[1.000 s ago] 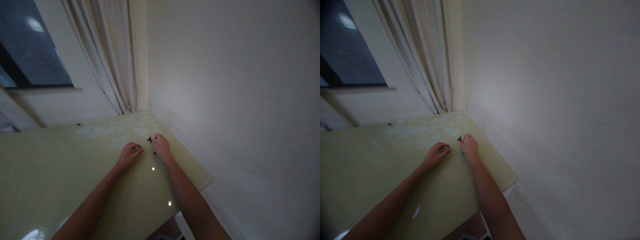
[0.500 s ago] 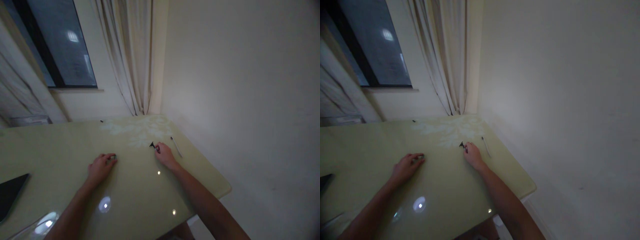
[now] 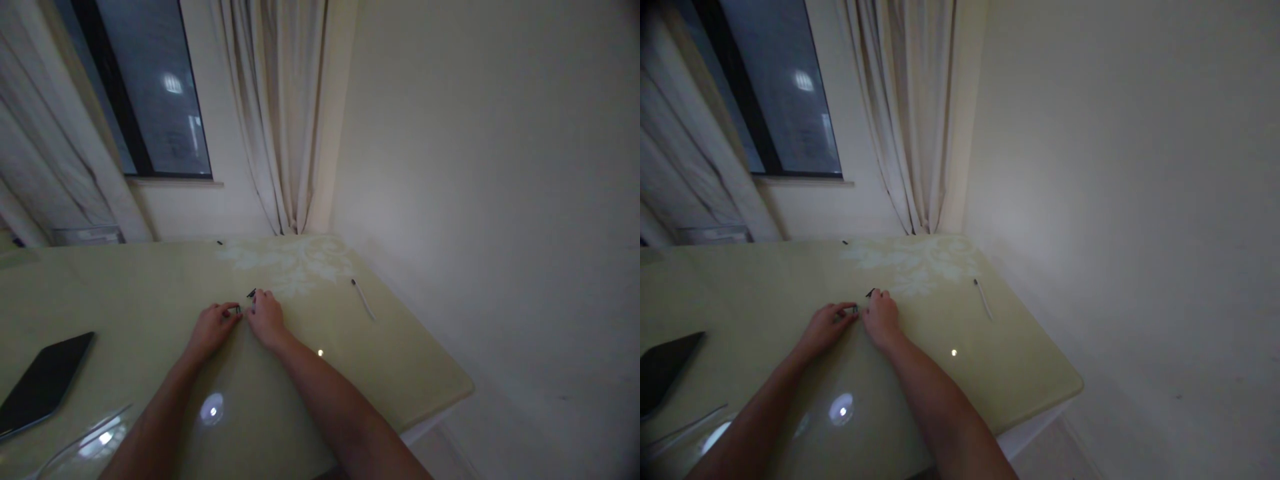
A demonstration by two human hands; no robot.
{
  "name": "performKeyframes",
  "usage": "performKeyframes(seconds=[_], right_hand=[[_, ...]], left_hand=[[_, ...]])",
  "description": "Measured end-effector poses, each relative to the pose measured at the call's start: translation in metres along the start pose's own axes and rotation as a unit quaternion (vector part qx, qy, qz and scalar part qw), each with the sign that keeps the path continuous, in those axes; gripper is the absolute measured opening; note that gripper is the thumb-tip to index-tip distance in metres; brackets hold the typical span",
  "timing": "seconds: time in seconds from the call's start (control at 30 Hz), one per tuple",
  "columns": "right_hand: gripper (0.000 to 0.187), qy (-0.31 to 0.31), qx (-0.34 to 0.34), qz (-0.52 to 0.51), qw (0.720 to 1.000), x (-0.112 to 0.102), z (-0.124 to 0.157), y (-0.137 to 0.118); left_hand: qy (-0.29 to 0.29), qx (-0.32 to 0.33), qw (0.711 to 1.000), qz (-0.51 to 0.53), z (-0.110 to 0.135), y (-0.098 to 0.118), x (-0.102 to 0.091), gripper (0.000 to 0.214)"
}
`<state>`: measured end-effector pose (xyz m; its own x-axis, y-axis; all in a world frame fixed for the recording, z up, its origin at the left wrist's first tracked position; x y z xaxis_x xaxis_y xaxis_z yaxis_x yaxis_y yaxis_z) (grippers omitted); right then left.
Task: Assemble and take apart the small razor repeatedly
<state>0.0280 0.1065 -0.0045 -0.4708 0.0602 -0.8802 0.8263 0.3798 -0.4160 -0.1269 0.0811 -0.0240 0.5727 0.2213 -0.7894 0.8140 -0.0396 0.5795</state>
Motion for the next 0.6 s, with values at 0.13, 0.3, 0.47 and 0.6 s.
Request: performKeyframes(seconds=[0.13, 0.3, 0.47, 0.6], right_hand=[[0.024, 0.028, 0.016, 0.022, 0.999, -0.036, 0.006, 0.047], [0.018, 0.114, 0.106, 0.119, 0.981, -0.126, 0.034, 0.164], [0.024, 0.125, 0.184, 0.146, 0.964, -0.160, 0.064, 0.251], [0.023, 0.090, 0.138, 0.113, 0.980, -0.136, 0.057, 0.230]], left_hand=[[0.010, -0.013, 1.000, -0.005, -0.003, 0.000, -0.001, 0.046], [0.013, -0.021, 1.000, 0.001, -0.005, 0.002, -0.002, 0.045], [0.003, -0.030, 0.999, 0.014, -0.006, 0.000, -0.003, 0.047], [0.004, -0.030, 0.999, 0.016, -0.007, -0.003, -0.001, 0.051]])
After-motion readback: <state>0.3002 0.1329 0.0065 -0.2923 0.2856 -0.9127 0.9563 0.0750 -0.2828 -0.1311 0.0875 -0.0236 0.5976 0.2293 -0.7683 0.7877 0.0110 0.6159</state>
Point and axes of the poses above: each hand's wrist, its own z-axis away from the middle knuckle, its own x-axis out of the palm, y = z × x, the point moved 7 cm from there along -z, towards the middle knuckle, and after that the axes turned 9 degrees about z, right-handed, at the moved point
